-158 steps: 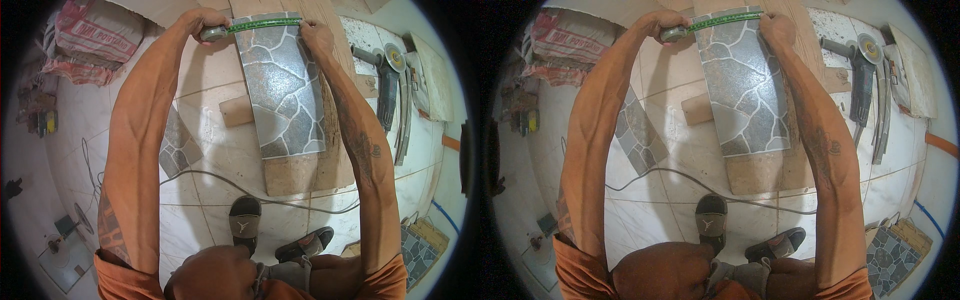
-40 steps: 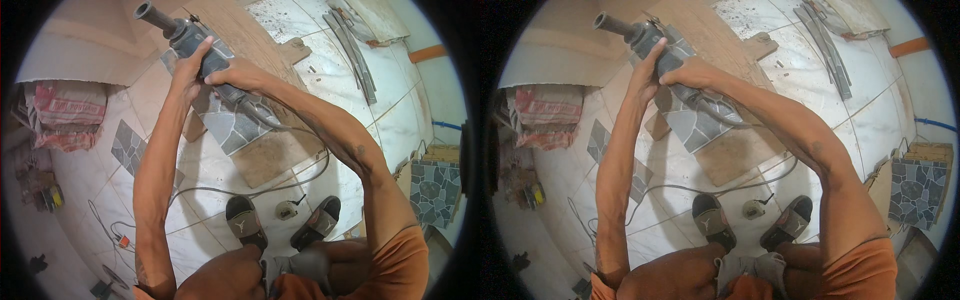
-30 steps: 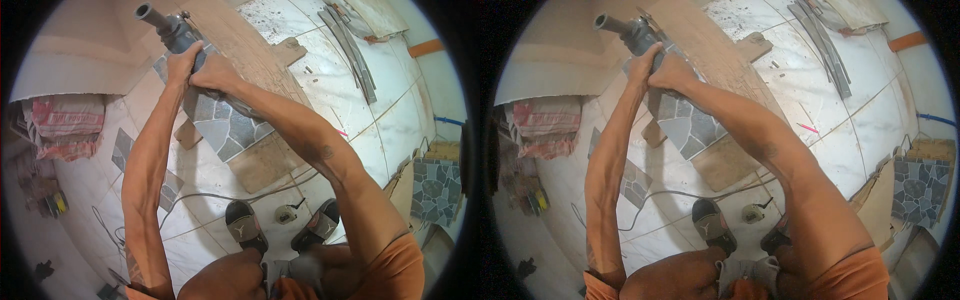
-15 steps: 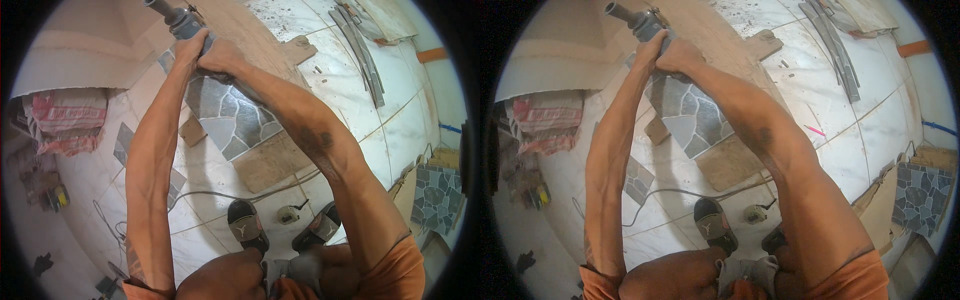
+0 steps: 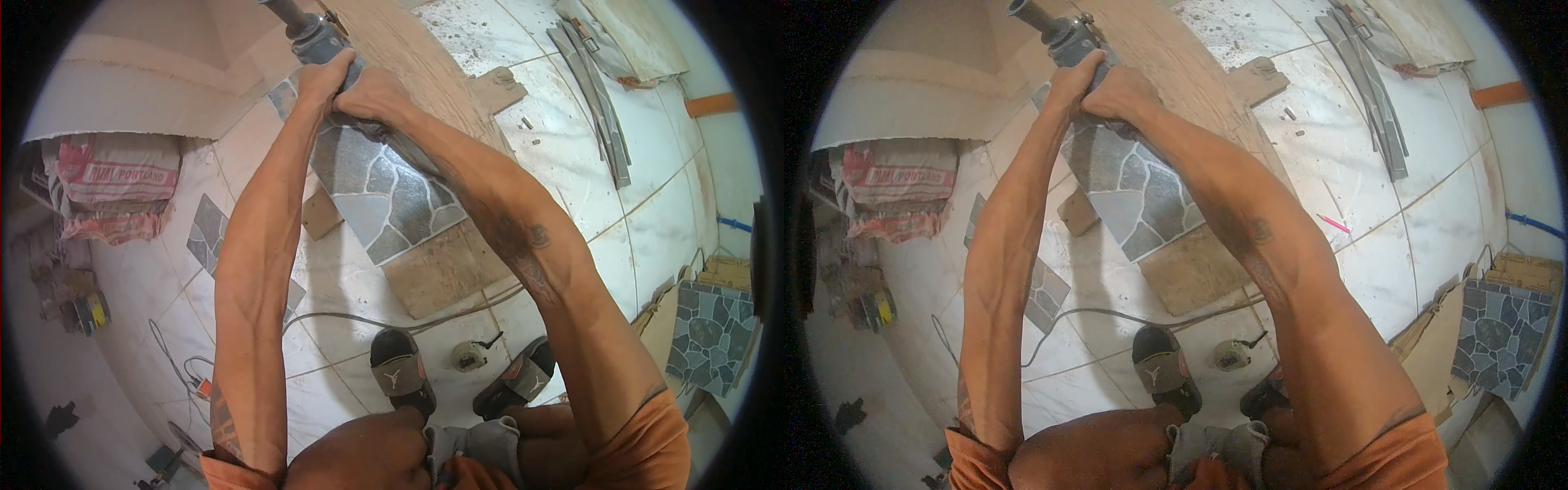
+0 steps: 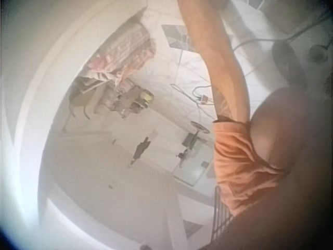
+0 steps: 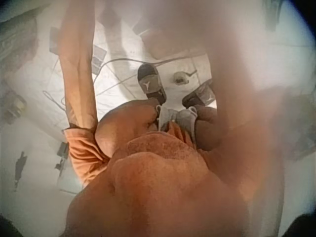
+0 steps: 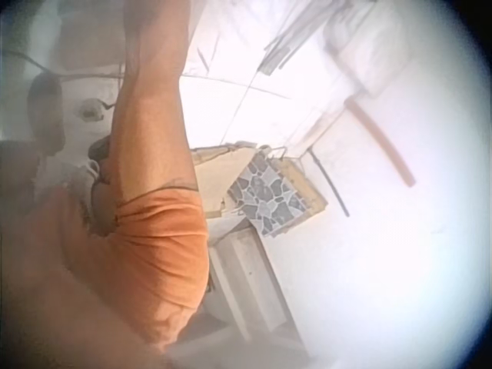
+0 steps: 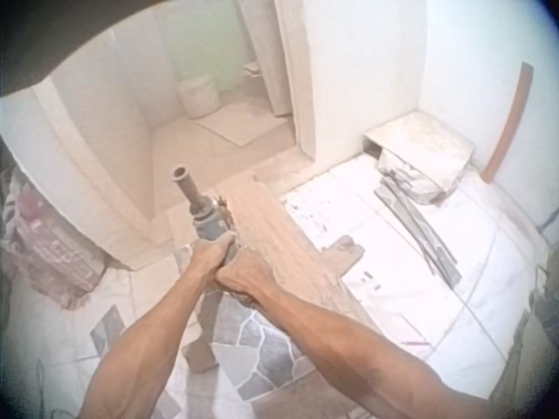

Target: The person uses an angle grinder to cut and shape ceramic tiles, using a tape measure for accuracy.

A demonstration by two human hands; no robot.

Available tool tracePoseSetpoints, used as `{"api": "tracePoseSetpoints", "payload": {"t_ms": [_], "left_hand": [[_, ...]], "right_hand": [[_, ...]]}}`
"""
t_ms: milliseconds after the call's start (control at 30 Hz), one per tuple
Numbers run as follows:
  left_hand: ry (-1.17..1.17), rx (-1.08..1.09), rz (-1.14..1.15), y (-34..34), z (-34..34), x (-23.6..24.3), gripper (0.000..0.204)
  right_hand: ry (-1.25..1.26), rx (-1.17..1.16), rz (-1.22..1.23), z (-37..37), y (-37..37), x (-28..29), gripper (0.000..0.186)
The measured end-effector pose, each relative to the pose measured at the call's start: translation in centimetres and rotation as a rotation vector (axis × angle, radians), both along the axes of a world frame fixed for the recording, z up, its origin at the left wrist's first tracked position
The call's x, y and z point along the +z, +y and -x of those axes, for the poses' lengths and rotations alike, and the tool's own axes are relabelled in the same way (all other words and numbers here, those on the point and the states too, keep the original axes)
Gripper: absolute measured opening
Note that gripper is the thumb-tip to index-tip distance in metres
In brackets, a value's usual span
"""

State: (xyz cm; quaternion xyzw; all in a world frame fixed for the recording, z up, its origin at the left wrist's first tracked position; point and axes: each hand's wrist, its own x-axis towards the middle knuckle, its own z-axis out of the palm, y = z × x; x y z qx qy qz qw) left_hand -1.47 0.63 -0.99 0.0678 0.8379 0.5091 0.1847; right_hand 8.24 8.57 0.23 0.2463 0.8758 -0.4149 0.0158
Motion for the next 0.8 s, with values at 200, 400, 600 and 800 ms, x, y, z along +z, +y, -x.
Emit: {"api": "tracePoseSetpoints", "payload": {"t_ms": [200,400,600,800], "left_hand": [[-0.038,-0.002,-0.027,0.0,0.1,-0.2,0.065],[-0.065,-0.005,-0.022,0.0,0.6,-0.4,0.064],[-0.078,0.000,-0.016,0.1,0.6,-0.7,0.063],[-0.080,-0.010,-0.045,-0.1,1.5,-1.5,0.063]], "right_hand": [[-0.011,0.019,0.005,0.3,0.1,-0.5,0.045],[-0.014,0.063,-0.041,0.7,0.2,-0.9,0.048],[0.022,0.038,-0.037,0.8,0.4,-1.6,0.059],[0.038,0.046,-0.039,0.9,0.1,-1.4,0.059]]}}
